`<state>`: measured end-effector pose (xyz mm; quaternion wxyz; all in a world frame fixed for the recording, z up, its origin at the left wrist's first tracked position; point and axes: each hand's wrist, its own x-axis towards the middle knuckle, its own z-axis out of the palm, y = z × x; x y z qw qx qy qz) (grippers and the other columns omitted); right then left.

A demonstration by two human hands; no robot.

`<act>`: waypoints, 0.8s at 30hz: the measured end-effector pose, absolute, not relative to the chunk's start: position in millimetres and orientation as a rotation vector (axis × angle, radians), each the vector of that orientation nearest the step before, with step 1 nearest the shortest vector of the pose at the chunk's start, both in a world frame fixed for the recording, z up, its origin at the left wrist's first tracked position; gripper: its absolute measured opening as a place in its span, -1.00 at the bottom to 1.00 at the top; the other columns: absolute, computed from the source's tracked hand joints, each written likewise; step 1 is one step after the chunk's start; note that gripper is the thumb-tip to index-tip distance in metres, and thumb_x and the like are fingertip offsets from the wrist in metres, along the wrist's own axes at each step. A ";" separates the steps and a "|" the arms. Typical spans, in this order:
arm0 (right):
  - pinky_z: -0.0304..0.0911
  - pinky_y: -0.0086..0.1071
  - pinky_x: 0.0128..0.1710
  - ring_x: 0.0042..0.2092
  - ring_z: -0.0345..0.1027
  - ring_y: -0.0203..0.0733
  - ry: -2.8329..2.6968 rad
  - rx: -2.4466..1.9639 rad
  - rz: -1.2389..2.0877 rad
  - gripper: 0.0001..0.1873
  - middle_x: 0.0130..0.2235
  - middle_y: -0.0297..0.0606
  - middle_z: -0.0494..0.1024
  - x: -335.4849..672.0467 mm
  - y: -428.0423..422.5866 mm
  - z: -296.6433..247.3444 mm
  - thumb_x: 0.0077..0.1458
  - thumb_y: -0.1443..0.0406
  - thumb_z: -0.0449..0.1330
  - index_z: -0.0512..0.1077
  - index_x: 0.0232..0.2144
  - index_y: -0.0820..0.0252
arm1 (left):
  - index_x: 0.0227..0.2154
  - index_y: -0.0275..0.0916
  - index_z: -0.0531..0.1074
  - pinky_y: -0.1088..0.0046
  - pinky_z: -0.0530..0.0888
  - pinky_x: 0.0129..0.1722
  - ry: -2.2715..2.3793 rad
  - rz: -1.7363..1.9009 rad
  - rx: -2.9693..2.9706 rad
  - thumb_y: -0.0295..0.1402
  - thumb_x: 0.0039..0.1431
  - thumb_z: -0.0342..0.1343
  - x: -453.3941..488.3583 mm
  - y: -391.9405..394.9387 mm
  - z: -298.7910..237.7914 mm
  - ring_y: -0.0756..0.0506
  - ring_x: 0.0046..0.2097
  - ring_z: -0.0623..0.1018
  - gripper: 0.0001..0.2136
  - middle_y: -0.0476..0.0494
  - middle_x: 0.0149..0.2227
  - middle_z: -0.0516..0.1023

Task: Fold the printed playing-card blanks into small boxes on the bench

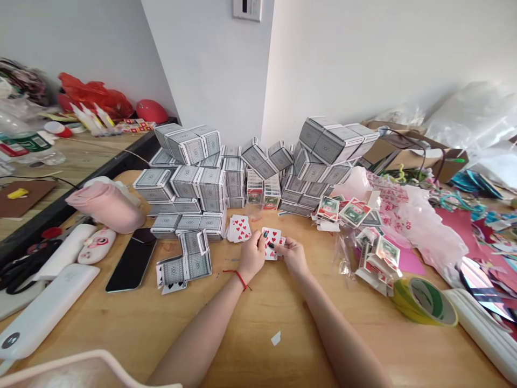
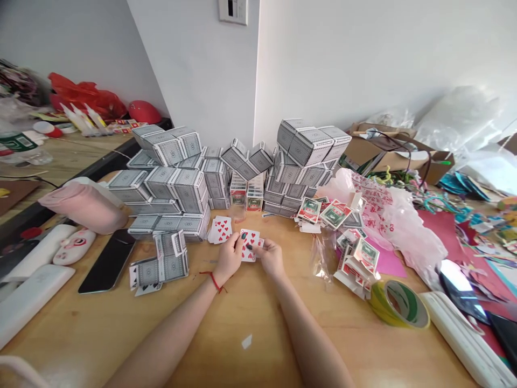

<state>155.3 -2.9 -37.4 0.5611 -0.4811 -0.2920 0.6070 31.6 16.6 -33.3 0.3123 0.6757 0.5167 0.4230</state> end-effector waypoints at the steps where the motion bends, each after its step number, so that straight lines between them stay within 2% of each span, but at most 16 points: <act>1: 0.31 -0.34 -0.50 -0.49 0.41 -0.17 -0.697 -1.110 1.457 -0.66 -0.46 -0.27 0.56 156.0 -2.8 -37.0 -0.36 0.26 0.36 0.44 -0.43 0.24 | -0.62 -0.22 0.09 0.52 0.12 -0.52 1.384 1.109 1.803 -0.30 0.15 -0.20 31.7 18.0 -33.6 0.04 -0.55 0.21 -0.75 0.05 -0.61 0.17; 6: 0.31 -0.31 -0.38 -0.35 0.42 -0.14 -0.742 -0.922 1.628 -0.72 -0.37 -0.20 0.55 159.8 -4.8 -32.2 -0.19 0.23 0.26 0.45 -0.35 0.24 | -0.60 -0.21 0.10 0.52 0.13 -0.52 1.454 1.053 1.830 -0.34 0.14 -0.20 29.8 25.5 -36.2 0.02 -0.55 0.25 -0.79 0.04 -0.62 0.20; 11: 0.29 -0.33 -0.39 -0.36 0.40 -0.18 -0.837 -0.910 1.593 -0.73 -0.39 -0.22 0.52 157.0 -7.0 -32.8 -0.10 0.20 0.19 0.42 -0.31 0.22 | -0.57 -0.21 0.14 0.52 0.13 -0.54 1.557 1.022 1.893 -0.36 0.16 -0.21 27.0 27.0 -39.3 0.00 -0.55 0.30 -0.80 0.02 -0.63 0.25; 15: 0.24 -0.39 -0.45 -0.42 0.35 -0.21 -1.025 -1.113 1.323 -0.74 -0.44 -0.27 0.49 152.4 -8.4 -39.2 -0.05 0.16 0.10 0.39 -0.35 0.22 | -0.52 -0.22 0.20 0.49 0.11 -0.55 1.610 0.966 2.052 -0.36 0.17 -0.21 26.6 24.3 -41.8 -0.03 -0.54 0.37 -0.81 -0.04 -0.61 0.33; 19: 0.14 -0.44 -0.54 -0.53 0.25 -0.25 -1.278 -1.500 0.801 -0.74 -0.57 -0.30 0.41 144.6 -14.5 -42.8 0.03 0.21 -0.04 0.37 -0.46 0.24 | -0.45 -0.22 0.23 0.48 0.08 -0.57 1.636 0.916 2.126 -0.34 0.19 -0.24 31.0 18.3 -41.8 -0.04 -0.54 0.40 -0.81 -0.07 -0.59 0.37; 21: 0.11 -0.43 -0.55 -0.56 0.23 -0.25 -1.368 -1.672 0.595 -0.71 -0.57 -0.27 0.41 138.0 -18.8 -43.0 0.06 0.26 -0.11 0.38 -0.40 0.26 | -0.44 -0.22 0.22 0.48 0.07 -0.59 1.639 0.902 2.119 -0.34 0.19 -0.25 34.4 14.0 -40.3 -0.04 -0.54 0.40 -0.81 -0.07 -0.59 0.37; 24: 0.16 -0.38 -0.44 -0.44 0.33 -0.16 -1.391 -1.822 0.416 -0.63 -0.39 -0.08 0.49 127.3 -24.7 -42.8 0.05 0.32 -0.14 0.32 -0.14 0.33 | -0.45 -0.22 0.20 0.48 0.06 -0.60 1.605 0.892 2.097 -0.35 0.19 -0.26 38.1 8.0 -37.3 -0.04 -0.55 0.38 -0.82 -0.05 -0.60 0.35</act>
